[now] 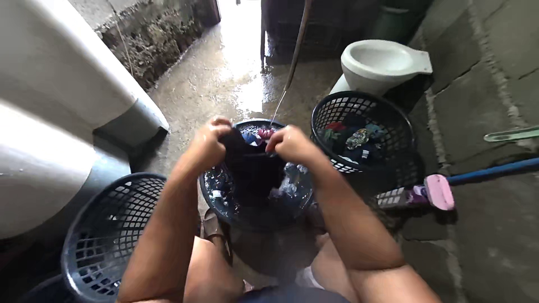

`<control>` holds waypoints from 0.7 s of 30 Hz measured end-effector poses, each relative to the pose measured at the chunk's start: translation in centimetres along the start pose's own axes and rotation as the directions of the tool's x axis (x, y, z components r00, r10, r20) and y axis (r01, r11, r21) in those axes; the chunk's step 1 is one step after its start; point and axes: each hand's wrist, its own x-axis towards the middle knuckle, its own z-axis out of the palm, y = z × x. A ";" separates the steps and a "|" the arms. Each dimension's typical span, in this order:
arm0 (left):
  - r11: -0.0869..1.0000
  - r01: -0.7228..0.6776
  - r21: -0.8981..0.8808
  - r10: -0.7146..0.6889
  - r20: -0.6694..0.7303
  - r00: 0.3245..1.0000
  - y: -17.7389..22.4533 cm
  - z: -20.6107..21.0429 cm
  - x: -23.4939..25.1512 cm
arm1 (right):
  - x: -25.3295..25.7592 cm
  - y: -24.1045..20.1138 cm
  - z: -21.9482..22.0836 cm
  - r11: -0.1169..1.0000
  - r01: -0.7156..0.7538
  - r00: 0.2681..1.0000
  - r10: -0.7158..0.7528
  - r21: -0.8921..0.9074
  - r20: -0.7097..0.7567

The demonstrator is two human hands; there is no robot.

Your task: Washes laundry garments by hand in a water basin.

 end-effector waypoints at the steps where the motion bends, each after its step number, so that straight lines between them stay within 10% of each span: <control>1: 0.995 -0.098 0.003 0.098 -0.066 0.993 2.3 -3.2 -0.7 | -1.1 -2.4 -2.7 0.992 0.118 0.991 -0.116 0.032 -0.062; 5: 0.970 -0.236 0.065 0.244 -0.346 0.906 9.2 -11.7 -2.5 | -3.7 -9.3 -10.3 0.840 0.528 0.821 -0.466 0.128 -0.330; 9: 0.935 -0.336 -0.111 0.224 -0.550 0.805 12.0 -12.9 -1.8 | -4.1 -13.1 -11.9 0.772 0.612 0.763 -0.518 0.173 -0.387; 15: 0.956 -0.292 -0.018 0.285 -0.170 0.943 6.9 -6.4 2.1 | 1.7 -6.5 -1.4 0.944 0.274 0.952 -0.239 0.182 -0.191; 21: 0.931 0.159 -0.330 -0.120 0.135 0.984 -2.4 6.9 -2.2 | 4.5 11.1 18.4 0.936 -0.350 0.923 0.338 0.033 0.186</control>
